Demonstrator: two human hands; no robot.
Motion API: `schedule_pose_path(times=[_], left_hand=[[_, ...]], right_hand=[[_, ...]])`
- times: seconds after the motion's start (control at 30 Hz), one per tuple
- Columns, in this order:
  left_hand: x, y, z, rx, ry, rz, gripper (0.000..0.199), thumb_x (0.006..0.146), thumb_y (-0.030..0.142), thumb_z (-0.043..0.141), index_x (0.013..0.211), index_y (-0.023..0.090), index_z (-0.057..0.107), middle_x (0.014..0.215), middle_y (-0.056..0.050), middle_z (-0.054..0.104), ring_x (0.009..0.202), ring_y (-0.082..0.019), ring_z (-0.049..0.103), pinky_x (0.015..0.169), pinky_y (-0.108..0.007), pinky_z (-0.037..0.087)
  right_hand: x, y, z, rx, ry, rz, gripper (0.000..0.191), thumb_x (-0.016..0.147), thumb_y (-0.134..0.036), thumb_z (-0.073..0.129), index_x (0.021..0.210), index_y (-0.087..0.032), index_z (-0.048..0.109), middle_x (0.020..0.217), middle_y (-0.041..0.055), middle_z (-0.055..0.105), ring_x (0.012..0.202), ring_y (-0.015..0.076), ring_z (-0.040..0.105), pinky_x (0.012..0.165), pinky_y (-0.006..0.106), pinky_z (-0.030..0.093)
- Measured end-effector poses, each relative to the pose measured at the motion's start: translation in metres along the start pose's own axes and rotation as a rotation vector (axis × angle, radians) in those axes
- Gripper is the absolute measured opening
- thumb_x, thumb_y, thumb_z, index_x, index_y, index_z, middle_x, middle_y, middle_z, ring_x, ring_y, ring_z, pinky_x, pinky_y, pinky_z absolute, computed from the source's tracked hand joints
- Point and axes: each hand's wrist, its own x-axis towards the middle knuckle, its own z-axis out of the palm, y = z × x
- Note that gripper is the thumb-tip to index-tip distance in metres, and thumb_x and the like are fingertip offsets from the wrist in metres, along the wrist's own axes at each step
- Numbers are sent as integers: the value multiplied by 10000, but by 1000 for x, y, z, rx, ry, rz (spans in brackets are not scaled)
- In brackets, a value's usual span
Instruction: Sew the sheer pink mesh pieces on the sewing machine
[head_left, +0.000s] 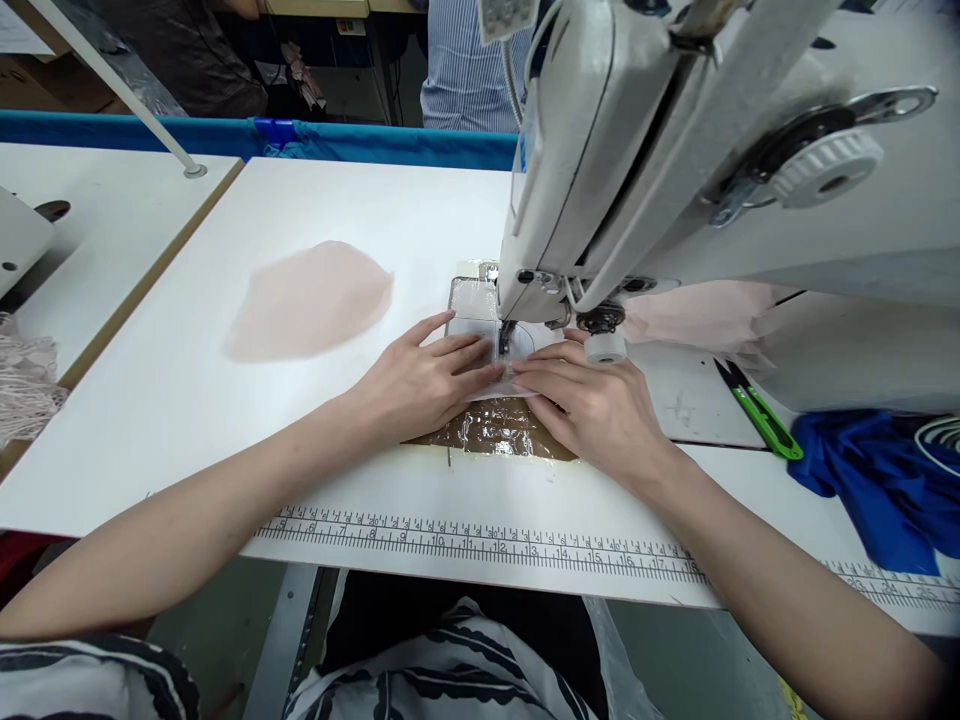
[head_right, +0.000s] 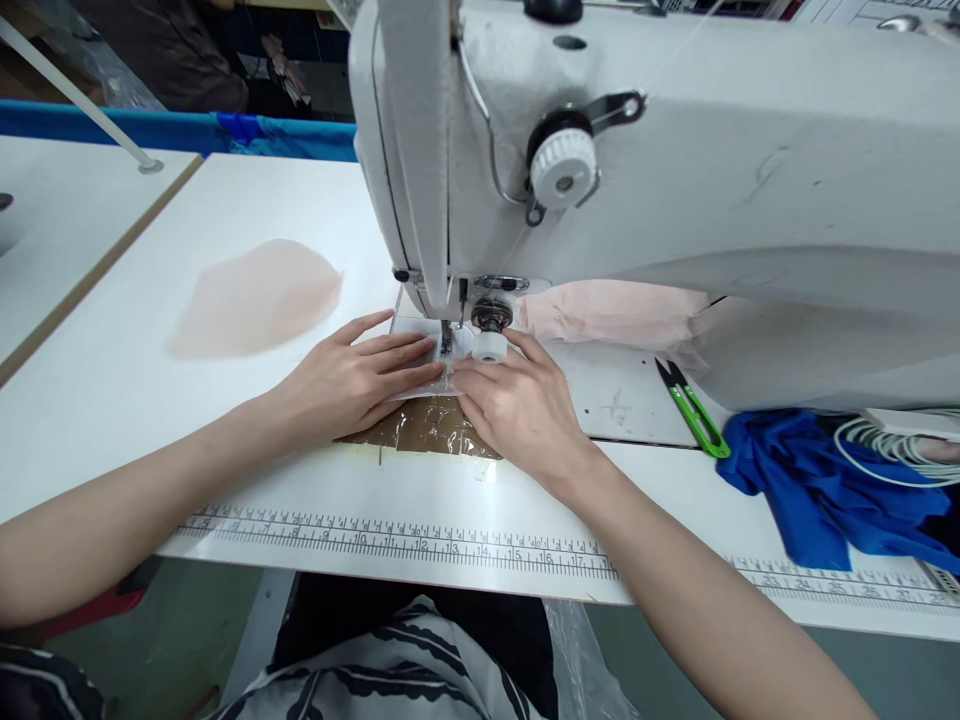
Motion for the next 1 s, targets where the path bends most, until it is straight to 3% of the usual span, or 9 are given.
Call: schedule_pose_path(times=[0.27, 0.43, 1.0], left_hand=[[0, -1, 3, 34, 19, -23, 319, 1004, 232, 451, 1268, 164, 615, 1310, -102, 640, 1231, -238, 605, 1122, -527, 413], [-4, 7, 0, 7, 76, 51, 278, 974, 166, 482, 1190, 160, 658, 1232, -65, 690, 1167, -200, 647, 1143, -481, 421], [-2, 5, -1, -29, 73, 22, 297, 981, 150, 451, 1190, 111, 658, 1212, -89, 695, 1148, -211, 662, 1155, -510, 405]], right_hand=[[1, -1, 1, -26, -15, 21, 148, 925, -197, 601, 955, -198, 746, 1011, 21, 773, 909, 199, 693, 934, 403, 492], [-1, -2, -3, -47, -5, -59, 183, 919, -140, 578, 913, -230, 737, 1020, -12, 771, 889, 176, 684, 961, 406, 471], [-1, -2, 1, -73, 20, -64, 198, 903, -92, 584, 894, -224, 731, 1012, -15, 772, 850, 166, 692, 889, 364, 495]])
